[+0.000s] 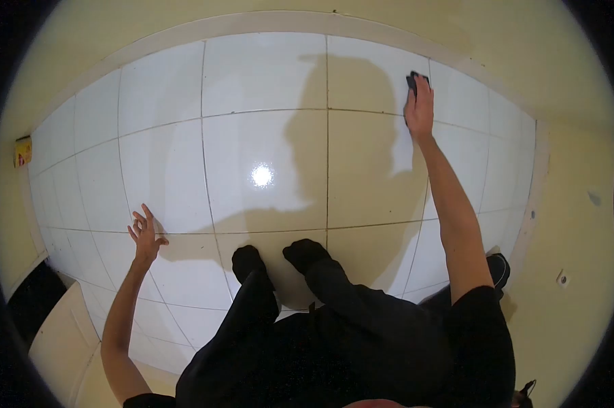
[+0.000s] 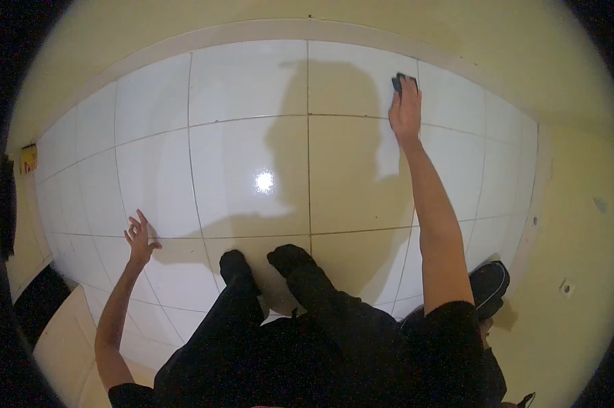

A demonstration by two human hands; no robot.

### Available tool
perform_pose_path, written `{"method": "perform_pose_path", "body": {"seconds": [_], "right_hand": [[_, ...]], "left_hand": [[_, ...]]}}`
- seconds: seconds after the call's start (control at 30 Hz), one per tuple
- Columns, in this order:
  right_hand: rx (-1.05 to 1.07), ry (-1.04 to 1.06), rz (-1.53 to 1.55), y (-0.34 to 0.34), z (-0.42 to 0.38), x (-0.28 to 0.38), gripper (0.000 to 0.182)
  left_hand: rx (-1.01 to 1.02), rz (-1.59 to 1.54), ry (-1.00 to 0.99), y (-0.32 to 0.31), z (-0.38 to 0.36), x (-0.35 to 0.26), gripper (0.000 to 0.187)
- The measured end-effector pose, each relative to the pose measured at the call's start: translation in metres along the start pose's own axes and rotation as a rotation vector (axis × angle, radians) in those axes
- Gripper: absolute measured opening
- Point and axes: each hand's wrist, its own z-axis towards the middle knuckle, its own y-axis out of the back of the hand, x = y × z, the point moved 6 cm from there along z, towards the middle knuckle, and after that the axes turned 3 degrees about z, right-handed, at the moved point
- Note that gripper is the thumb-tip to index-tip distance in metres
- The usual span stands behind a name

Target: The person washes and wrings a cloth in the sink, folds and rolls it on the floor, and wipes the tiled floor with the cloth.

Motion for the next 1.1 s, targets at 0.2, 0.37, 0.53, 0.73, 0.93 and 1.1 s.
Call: {"method": "perform_pose_path", "body": {"seconds": [0.2, 0.37, 0.53, 0.73, 0.93, 1.1], "right_hand": [[-0.052, -0.065, 0.001, -0.027, 0.030, 0.018, 0.046], [0.072, 0.071, 0.093, -0.017, 0.007, 0.051, 0.044], [0.162, 0.182, 0.057, 0.005, -0.019, 0.033, 0.044], [-0.021, -0.032, -0.060, -0.010, 0.019, -0.016, 0.043], [0.095, 0.036, 0.036, -0.014, 0.018, 0.005, 0.041], [0.237, 0.223, 0.069, 0.021, -0.012, 0.003, 0.041]], "left_hand": [[-0.035, 0.019, -0.003, -0.003, 0.002, -0.001, 0.145], [-0.026, 0.041, 0.022, -0.003, 0.004, 0.000, 0.145], [-0.043, 0.020, -0.005, -0.003, 0.003, 0.001, 0.144], [-0.054, 0.000, -0.010, -0.003, 0.002, 0.002, 0.143], [-0.065, 0.014, -0.030, -0.007, 0.004, 0.007, 0.143], [-0.057, 0.005, -0.020, -0.004, 0.004, 0.004, 0.143]]}}
